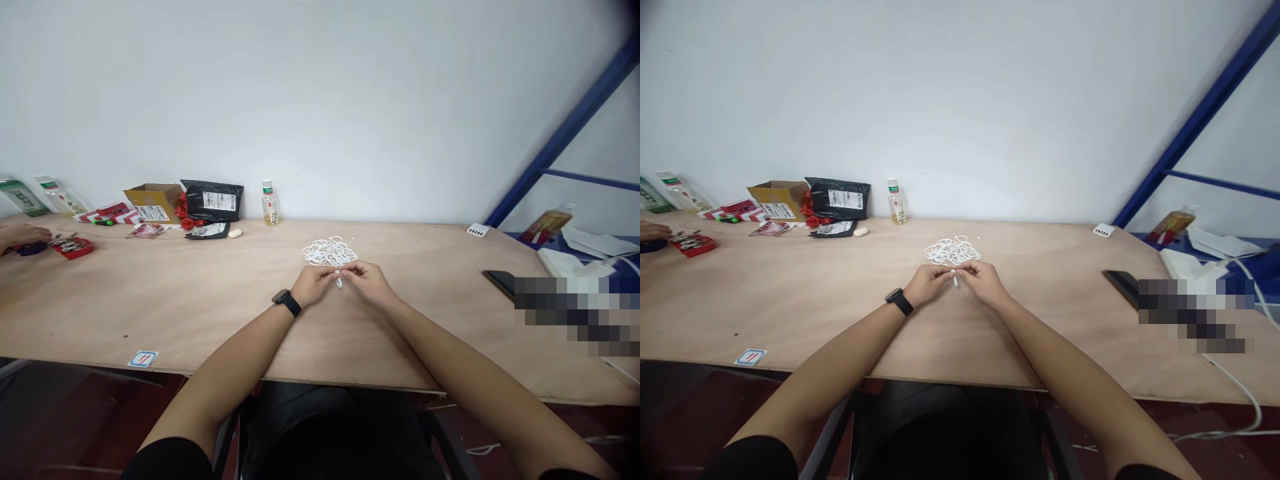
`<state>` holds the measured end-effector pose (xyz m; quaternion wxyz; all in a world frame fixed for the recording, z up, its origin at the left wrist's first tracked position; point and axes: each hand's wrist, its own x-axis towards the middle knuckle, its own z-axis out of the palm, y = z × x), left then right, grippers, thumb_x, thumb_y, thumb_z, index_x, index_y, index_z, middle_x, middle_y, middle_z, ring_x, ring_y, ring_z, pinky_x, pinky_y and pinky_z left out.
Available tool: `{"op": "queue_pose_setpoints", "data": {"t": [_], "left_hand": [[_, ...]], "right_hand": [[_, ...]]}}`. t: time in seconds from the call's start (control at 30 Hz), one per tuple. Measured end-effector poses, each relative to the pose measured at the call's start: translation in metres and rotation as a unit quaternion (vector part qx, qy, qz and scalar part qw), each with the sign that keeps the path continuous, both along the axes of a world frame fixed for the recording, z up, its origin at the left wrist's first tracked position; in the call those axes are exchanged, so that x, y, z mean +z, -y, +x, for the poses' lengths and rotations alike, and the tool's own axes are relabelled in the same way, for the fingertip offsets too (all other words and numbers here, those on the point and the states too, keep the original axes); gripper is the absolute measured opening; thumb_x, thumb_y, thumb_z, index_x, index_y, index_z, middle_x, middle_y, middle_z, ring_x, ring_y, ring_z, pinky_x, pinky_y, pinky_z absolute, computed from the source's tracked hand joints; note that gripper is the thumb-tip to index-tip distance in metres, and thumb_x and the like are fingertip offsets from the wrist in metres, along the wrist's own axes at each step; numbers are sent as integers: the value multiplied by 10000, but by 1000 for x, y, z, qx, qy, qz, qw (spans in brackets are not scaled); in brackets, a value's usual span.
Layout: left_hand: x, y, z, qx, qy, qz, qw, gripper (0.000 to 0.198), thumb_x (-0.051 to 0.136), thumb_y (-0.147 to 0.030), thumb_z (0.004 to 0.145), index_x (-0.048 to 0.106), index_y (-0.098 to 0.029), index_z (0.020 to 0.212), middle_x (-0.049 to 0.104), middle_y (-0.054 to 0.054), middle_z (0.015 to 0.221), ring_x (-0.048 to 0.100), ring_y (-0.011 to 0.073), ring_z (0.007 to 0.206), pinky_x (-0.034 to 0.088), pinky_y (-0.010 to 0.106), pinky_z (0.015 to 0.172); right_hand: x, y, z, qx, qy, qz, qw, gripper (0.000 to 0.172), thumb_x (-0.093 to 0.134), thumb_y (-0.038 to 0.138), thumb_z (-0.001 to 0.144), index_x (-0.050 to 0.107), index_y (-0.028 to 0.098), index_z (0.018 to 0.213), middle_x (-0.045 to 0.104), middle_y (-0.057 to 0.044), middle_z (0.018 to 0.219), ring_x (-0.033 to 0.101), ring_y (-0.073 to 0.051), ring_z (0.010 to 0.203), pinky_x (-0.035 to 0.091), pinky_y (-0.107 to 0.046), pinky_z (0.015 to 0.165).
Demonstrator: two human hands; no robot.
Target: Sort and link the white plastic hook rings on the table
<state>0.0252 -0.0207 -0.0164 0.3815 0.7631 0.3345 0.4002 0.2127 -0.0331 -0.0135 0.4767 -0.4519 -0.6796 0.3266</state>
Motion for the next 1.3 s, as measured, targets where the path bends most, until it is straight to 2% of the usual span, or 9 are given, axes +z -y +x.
{"op": "queue_pose_setpoints", "data": {"t": [0.27,0.53,0.67,0.77,0.9,1.03,1.13,1.23,1.3], "left_hand": [[-10,-6,-1,44,44,33,998,259,687,-405,799,731,-168,894,744,73,983,690,203,917,541,326,854],[2,2,-3,42,-3,115,992,207,638,-382,854,719,-191,861,741,63,1010,681,197,978,515,329,917],[6,8,-3,39,-4,144,989,237,582,-388,896,709,-188,885,739,68,1014,683,195,967,518,322,888],[5,8,0,63,1,166,984,235,589,-397,892,706,-194,892,744,59,980,688,191,928,524,322,861],[-1,6,3,89,20,174,981,217,602,-391,884,704,-200,899,743,53,949,689,185,898,535,320,836],[-4,2,4,63,18,190,980,177,594,-339,891,710,-206,874,729,60,1006,672,184,952,527,333,886],[-7,-5,0,63,-11,197,978,164,566,-296,903,707,-213,915,723,51,1010,662,174,946,522,330,889],[-11,-18,-10,146,-85,221,961,159,581,-263,877,705,-213,963,709,57,1012,626,204,1000,473,379,953],[-15,-26,-17,186,-168,211,945,199,596,-265,854,705,-213,1012,684,71,1058,597,229,1033,443,404,972]], "right_hand": [[0,1,-1,20,29,4,999,190,661,357,780,716,194,862,735,-43,855,669,-185,769,519,-301,711],[6,9,-4,1,60,46,997,156,618,335,809,690,199,826,709,-28,796,632,-167,715,491,-286,669],[7,14,-6,-9,50,68,996,158,603,341,827,664,195,820,685,-25,758,615,-160,690,479,-279,656],[8,16,-7,-9,31,73,997,176,606,363,832,650,194,816,672,-22,745,610,-157,691,484,-283,675],[3,10,-9,25,-43,17,999,236,634,412,807,633,186,874,646,-10,704,607,-150,667,497,-281,653],[-3,-2,-7,56,-99,-58,992,320,705,444,721,646,178,890,665,-21,748,602,-140,639,508,-281,617],[-2,-5,-2,38,-62,-60,996,296,697,432,719,675,169,852,666,-25,735,572,-130,600,480,-264,566],[2,1,2,33,49,-20,998,224,660,373,760,711,171,841,674,-23,713,570,-133,606,454,-255,570],[3,9,0,73,121,-6,990,188,646,339,777,728,181,839,695,-27,741,594,-142,642,457,-254,599]]}}
